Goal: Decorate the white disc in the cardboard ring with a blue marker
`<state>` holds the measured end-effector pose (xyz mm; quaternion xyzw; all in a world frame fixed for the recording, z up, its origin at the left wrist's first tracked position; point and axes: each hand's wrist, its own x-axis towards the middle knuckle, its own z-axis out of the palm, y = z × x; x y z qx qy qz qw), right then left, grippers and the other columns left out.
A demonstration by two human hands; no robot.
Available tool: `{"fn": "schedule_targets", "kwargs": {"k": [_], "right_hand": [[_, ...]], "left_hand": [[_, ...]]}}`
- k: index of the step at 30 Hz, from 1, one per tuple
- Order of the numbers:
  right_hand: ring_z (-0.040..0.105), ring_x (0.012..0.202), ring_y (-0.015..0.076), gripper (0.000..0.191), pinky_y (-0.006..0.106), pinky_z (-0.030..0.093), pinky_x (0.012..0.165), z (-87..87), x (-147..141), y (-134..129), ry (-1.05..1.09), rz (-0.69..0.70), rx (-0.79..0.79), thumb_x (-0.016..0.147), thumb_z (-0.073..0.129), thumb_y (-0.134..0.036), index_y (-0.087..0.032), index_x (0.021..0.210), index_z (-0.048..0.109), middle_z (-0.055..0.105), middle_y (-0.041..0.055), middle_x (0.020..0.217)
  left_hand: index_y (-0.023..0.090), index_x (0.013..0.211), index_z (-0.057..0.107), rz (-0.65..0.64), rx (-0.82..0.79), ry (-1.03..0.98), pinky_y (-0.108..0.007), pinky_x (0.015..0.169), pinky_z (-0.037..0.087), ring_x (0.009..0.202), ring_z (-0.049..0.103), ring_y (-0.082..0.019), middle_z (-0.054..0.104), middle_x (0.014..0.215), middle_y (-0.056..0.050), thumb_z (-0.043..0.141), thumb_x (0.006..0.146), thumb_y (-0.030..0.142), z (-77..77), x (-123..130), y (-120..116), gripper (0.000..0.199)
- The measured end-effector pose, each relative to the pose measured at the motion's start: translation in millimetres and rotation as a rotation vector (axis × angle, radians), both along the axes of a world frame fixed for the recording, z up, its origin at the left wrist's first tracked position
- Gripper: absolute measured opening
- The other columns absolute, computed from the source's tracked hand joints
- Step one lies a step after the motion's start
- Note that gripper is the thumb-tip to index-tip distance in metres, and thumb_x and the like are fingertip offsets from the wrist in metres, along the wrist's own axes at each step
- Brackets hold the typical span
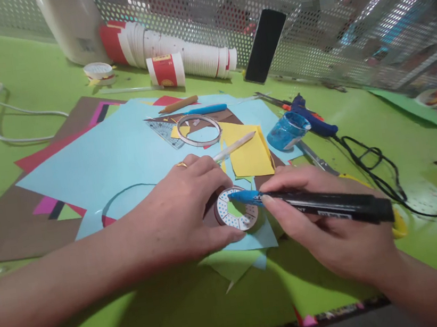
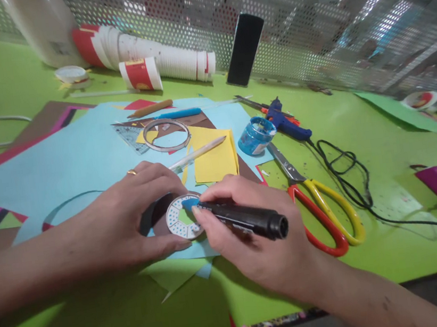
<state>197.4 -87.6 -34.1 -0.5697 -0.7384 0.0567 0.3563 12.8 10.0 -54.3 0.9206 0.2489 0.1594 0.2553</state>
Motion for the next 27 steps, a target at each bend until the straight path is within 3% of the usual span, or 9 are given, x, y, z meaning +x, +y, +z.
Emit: {"fn": "schedule_targets", "kwargs": {"k": [7,13,20,27], "right_hand": [[0.070,0.082,0.0160,0.011,0.025,0.055,0.068,1.8,4.2,-3.1,-0.119,0.067,0.003,0.087,0.065,-0.022,-0.023,0.097,0.063,0.072,0.0020,0.089],[0.070,0.080,0.0149,0.013,0.026,0.055,0.069,4.2,5.9,-2.4,-0.114,0.122,-0.017,0.086,0.066,-0.021,-0.025,0.097,0.062,0.072,0.0002,0.090],[0.071,0.086,0.0162,0.008,0.026,0.056,0.071,4.6,6.0,-1.4,-0.083,0.069,-0.006,0.087,0.066,-0.023,-0.024,0.094,0.064,0.074,-0.0001,0.089],[0.067,0.067,0.0136,0.005,0.026,0.054,0.059,6.8,7.6,-3.9,0.108,-0.116,0.089,0.086,0.068,-0.024,-0.026,0.091,0.067,0.072,-0.0020,0.081]], "left_hand": [[0.015,0.097,0.066,0.009,0.005,0.017,-0.046,0.084,0.048,0.095,0.054,-0.028,0.061,0.095,-0.010,0.071,0.073,0.038,-0.5,1.6,0.3,0.033],[0.016,0.096,0.065,0.017,0.022,0.002,-0.045,0.085,0.049,0.097,0.054,-0.028,0.061,0.098,-0.009,0.070,0.073,0.038,-2.2,-0.6,-0.1,0.032],[0.015,0.095,0.065,0.020,0.027,-0.036,-0.046,0.087,0.048,0.097,0.055,-0.028,0.061,0.098,-0.009,0.071,0.073,0.037,-2.9,0.5,-1.2,0.031],[0.017,0.095,0.065,0.027,0.008,-0.013,-0.045,0.085,0.048,0.096,0.054,-0.027,0.061,0.099,-0.008,0.071,0.073,0.035,-1.0,-0.8,-2.8,0.030]]}}
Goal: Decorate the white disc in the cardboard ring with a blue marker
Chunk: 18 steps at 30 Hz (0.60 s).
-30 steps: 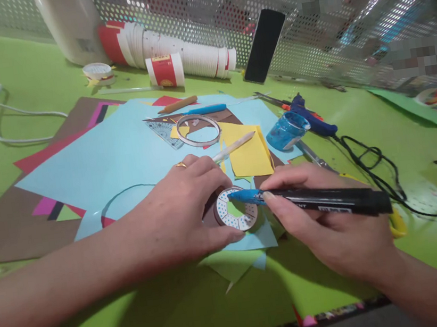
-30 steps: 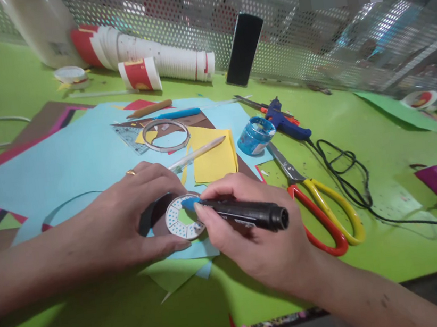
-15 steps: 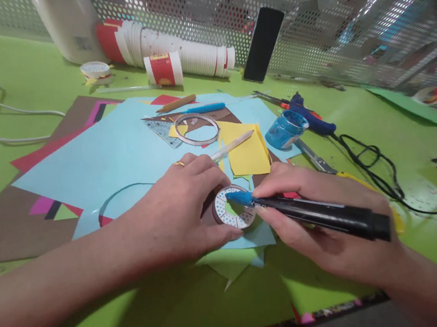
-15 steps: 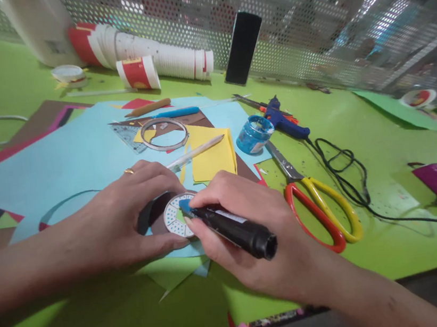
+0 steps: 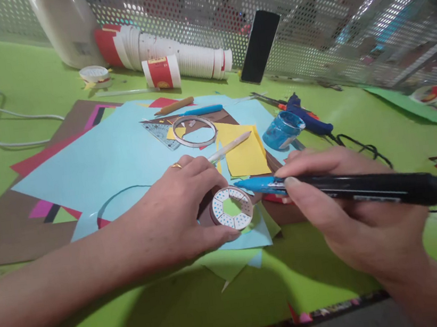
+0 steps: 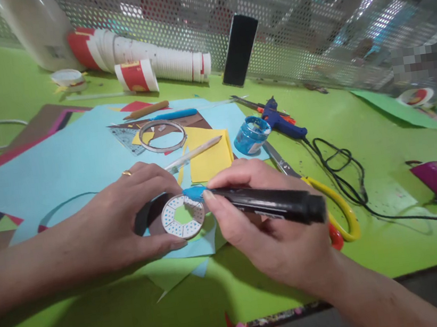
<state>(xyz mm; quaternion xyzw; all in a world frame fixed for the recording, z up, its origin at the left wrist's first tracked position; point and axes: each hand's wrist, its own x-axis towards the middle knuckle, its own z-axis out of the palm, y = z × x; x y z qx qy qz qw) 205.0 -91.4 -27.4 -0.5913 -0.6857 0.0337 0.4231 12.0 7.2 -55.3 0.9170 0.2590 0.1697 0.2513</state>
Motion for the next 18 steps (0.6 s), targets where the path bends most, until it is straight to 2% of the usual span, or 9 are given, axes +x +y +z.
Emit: {"fn": "schedule_targets", "kwargs": {"k": [5,12,18], "right_hand": [[0.064,0.054,0.0113,0.004,0.023,0.052,0.048,-6.7,-3.1,5.0,0.134,-0.036,-0.079,0.085,0.069,-0.025,-0.023,0.081,0.068,0.068,-0.0031,0.069],[0.068,0.060,0.0122,0.004,0.023,0.056,0.055,-10.9,-6.6,5.0,0.174,-0.006,-0.119,0.085,0.069,-0.023,-0.021,0.081,0.067,0.070,-0.0022,0.070],[0.068,0.061,0.0104,0.004,0.019,0.053,0.052,-11.3,-8.5,7.3,0.145,-0.018,-0.115,0.083,0.069,-0.021,-0.022,0.080,0.067,0.070,-0.0035,0.070]], "left_hand": [[0.019,0.093,0.062,-0.010,0.018,0.000,-0.043,0.083,0.048,0.096,0.054,-0.026,0.061,0.100,-0.007,0.068,0.075,0.038,-2.3,-2.0,0.8,0.027],[0.018,0.095,0.064,-0.019,0.020,-0.010,-0.044,0.083,0.047,0.096,0.053,-0.027,0.061,0.098,-0.007,0.068,0.075,0.036,-3.1,-2.0,1.7,0.028],[0.018,0.095,0.063,-0.020,0.007,0.000,-0.044,0.084,0.047,0.096,0.053,-0.027,0.060,0.099,-0.007,0.068,0.074,0.037,-2.8,-0.8,2.6,0.029]]}}
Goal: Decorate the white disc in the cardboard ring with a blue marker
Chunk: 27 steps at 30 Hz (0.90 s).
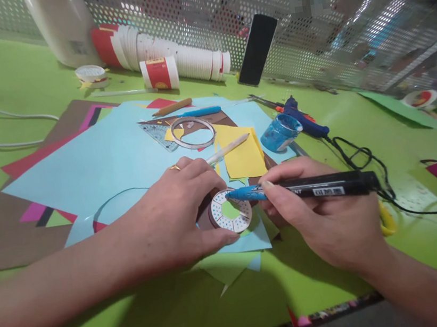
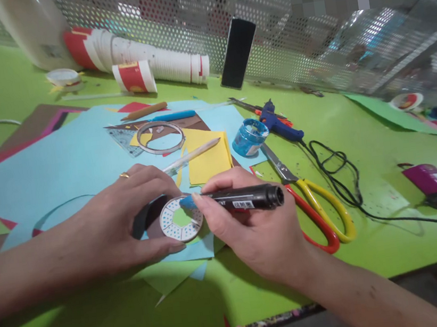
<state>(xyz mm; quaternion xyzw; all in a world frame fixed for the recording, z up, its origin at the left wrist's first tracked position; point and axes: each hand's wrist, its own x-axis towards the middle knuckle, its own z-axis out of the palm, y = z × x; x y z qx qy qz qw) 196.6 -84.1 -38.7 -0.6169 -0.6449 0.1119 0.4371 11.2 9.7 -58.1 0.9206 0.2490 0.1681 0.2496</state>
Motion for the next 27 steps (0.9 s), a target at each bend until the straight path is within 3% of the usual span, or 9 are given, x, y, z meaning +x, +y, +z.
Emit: {"fn": "schedule_targets", "kwargs": {"k": [11,20,27], "right_hand": [[0.065,0.057,0.0067,0.004,0.016,0.051,0.053,1.5,-0.8,1.6,-0.032,0.016,-0.009,0.083,0.069,-0.019,-0.021,0.081,0.067,0.068,-0.0055,0.069],[0.065,0.056,0.0095,0.006,0.020,0.053,0.052,-2.1,-0.4,1.4,0.026,-0.022,-0.018,0.083,0.071,-0.023,-0.022,0.080,0.067,0.068,-0.0043,0.067],[0.057,0.047,0.0064,0.013,0.018,0.049,0.048,1.6,-2.2,7.6,0.001,-0.016,0.025,0.079,0.074,-0.019,-0.021,0.071,0.065,0.065,-0.0063,0.060]], "left_hand": [[0.018,0.097,0.064,-0.003,0.005,-0.005,-0.044,0.084,0.047,0.097,0.053,-0.027,0.060,0.099,-0.008,0.070,0.074,0.039,-0.9,0.0,0.7,0.032],[0.016,0.097,0.066,0.004,0.013,-0.025,-0.045,0.084,0.048,0.096,0.054,-0.028,0.061,0.098,-0.008,0.074,0.071,0.037,-1.7,0.7,0.0,0.034],[0.015,0.098,0.066,0.010,0.010,-0.011,-0.046,0.086,0.047,0.097,0.053,-0.029,0.061,0.098,-0.009,0.075,0.071,0.038,0.0,-0.2,0.2,0.036]]}}
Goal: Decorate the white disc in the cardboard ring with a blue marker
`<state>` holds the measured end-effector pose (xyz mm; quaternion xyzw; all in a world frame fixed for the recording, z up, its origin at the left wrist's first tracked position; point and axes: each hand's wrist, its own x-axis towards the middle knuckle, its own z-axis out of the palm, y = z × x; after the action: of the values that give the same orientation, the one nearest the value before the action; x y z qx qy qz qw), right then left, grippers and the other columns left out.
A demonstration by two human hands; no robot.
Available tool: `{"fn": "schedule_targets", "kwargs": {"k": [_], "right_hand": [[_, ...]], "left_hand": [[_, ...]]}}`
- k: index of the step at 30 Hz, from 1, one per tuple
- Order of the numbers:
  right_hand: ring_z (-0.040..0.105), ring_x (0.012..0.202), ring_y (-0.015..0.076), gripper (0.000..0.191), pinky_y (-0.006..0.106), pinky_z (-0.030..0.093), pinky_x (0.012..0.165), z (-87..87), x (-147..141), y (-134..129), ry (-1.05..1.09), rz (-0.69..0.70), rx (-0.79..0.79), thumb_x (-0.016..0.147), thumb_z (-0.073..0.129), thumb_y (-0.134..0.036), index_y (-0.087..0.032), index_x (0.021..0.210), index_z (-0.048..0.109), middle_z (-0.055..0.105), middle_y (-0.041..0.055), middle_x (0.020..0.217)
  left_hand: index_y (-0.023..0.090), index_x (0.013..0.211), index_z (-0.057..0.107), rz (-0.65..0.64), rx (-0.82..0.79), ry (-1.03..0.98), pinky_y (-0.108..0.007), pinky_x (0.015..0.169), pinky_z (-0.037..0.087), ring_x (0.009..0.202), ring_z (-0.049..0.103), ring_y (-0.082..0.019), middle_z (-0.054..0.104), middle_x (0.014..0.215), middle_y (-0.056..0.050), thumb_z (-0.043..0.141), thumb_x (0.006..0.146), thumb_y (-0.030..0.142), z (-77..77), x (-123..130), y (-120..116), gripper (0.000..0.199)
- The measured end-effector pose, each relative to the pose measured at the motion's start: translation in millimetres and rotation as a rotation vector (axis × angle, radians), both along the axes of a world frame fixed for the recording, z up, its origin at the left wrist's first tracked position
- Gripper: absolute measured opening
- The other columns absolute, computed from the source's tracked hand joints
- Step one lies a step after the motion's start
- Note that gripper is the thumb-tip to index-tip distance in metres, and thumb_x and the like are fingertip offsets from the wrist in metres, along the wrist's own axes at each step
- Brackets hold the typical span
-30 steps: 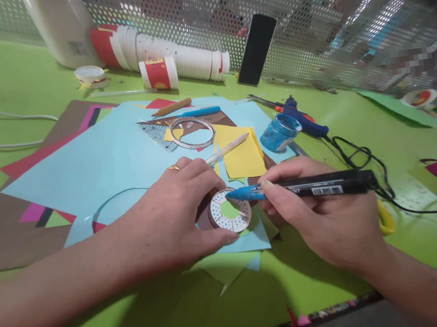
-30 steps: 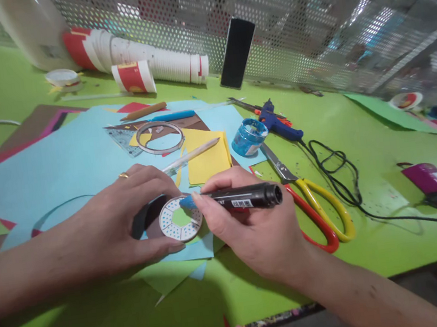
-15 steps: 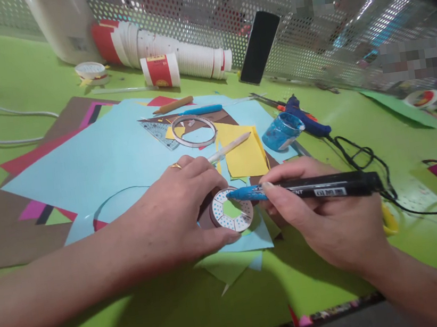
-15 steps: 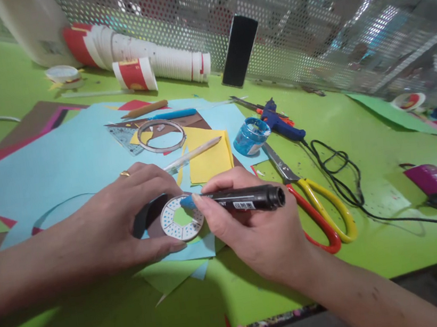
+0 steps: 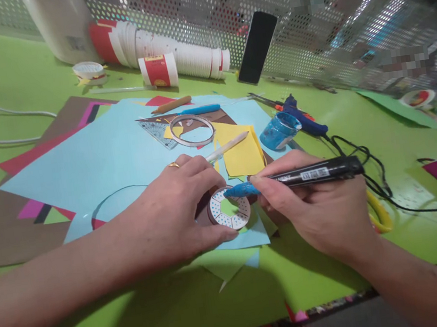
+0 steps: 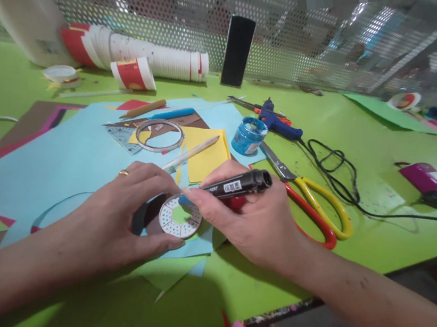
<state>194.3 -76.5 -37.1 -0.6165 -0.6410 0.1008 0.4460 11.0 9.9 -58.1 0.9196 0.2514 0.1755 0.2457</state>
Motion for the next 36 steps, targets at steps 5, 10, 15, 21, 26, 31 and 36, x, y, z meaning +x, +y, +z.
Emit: {"fn": "schedule_targets", "kwargs": {"k": [5,10,15,21,26,31,36], "right_hand": [[0.057,0.045,0.0087,0.015,0.021,0.048,0.044,-2.0,0.3,2.3,0.054,0.022,0.025,0.079,0.075,-0.018,-0.022,0.069,0.064,0.064,-0.0054,0.056],[0.061,0.048,0.0113,0.008,0.024,0.051,0.045,-4.8,2.9,-5.1,0.270,-0.009,0.145,0.080,0.075,-0.020,-0.023,0.075,0.069,0.066,-0.0040,0.061],[0.061,0.050,0.0110,0.008,0.024,0.051,0.046,-5.5,6.9,-10.9,0.286,0.018,0.150,0.081,0.076,-0.027,-0.022,0.078,0.071,0.067,-0.0037,0.063],[0.062,0.049,0.0103,0.008,0.022,0.052,0.045,-6.3,4.2,-5.7,0.171,-0.006,0.102,0.081,0.073,-0.021,-0.022,0.075,0.068,0.067,-0.0041,0.062],[0.064,0.053,0.0081,0.007,0.018,0.052,0.049,-5.7,1.7,-3.4,0.082,0.008,0.078,0.080,0.071,-0.015,-0.020,0.077,0.067,0.068,-0.0037,0.066],[0.066,0.057,0.0095,0.006,0.020,0.053,0.052,-6.7,2.6,-2.9,0.008,-0.007,0.055,0.081,0.070,-0.018,-0.020,0.077,0.066,0.069,-0.0031,0.069],[0.066,0.056,0.0100,0.005,0.021,0.053,0.053,-5.5,3.5,-4.6,-0.036,-0.005,0.034,0.082,0.071,-0.020,-0.021,0.079,0.067,0.070,-0.0029,0.070]], "left_hand": [[0.016,0.098,0.066,0.011,-0.005,-0.004,-0.047,0.085,0.047,0.097,0.053,-0.029,0.061,0.099,-0.008,0.074,0.071,0.039,-1.1,-0.5,-0.1,0.036],[0.016,0.098,0.065,0.014,0.001,0.000,-0.046,0.084,0.048,0.097,0.054,-0.028,0.061,0.100,-0.009,0.075,0.070,0.039,-2.2,-0.2,-0.5,0.038],[0.017,0.099,0.065,0.010,0.005,-0.008,-0.045,0.085,0.048,0.097,0.054,-0.027,0.061,0.100,-0.008,0.075,0.071,0.040,-3.1,-0.4,-0.1,0.038],[0.016,0.100,0.065,0.008,0.010,-0.014,-0.046,0.086,0.048,0.099,0.054,-0.029,0.061,0.102,-0.009,0.075,0.070,0.041,-3.9,-0.2,0.6,0.040],[0.015,0.100,0.065,0.015,-0.005,0.001,-0.047,0.087,0.048,0.098,0.054,-0.028,0.061,0.101,-0.009,0.076,0.070,0.040,-1.2,-0.2,-0.2,0.041],[0.016,0.100,0.065,0.017,-0.011,0.018,-0.046,0.088,0.048,0.098,0.053,-0.028,0.061,0.100,-0.009,0.075,0.071,0.039,1.2,0.3,-0.5,0.039],[0.016,0.101,0.065,0.009,-0.020,0.037,-0.047,0.087,0.048,0.097,0.053,-0.028,0.061,0.100,-0.009,0.072,0.073,0.040,1.8,1.2,-0.1,0.038]]}}
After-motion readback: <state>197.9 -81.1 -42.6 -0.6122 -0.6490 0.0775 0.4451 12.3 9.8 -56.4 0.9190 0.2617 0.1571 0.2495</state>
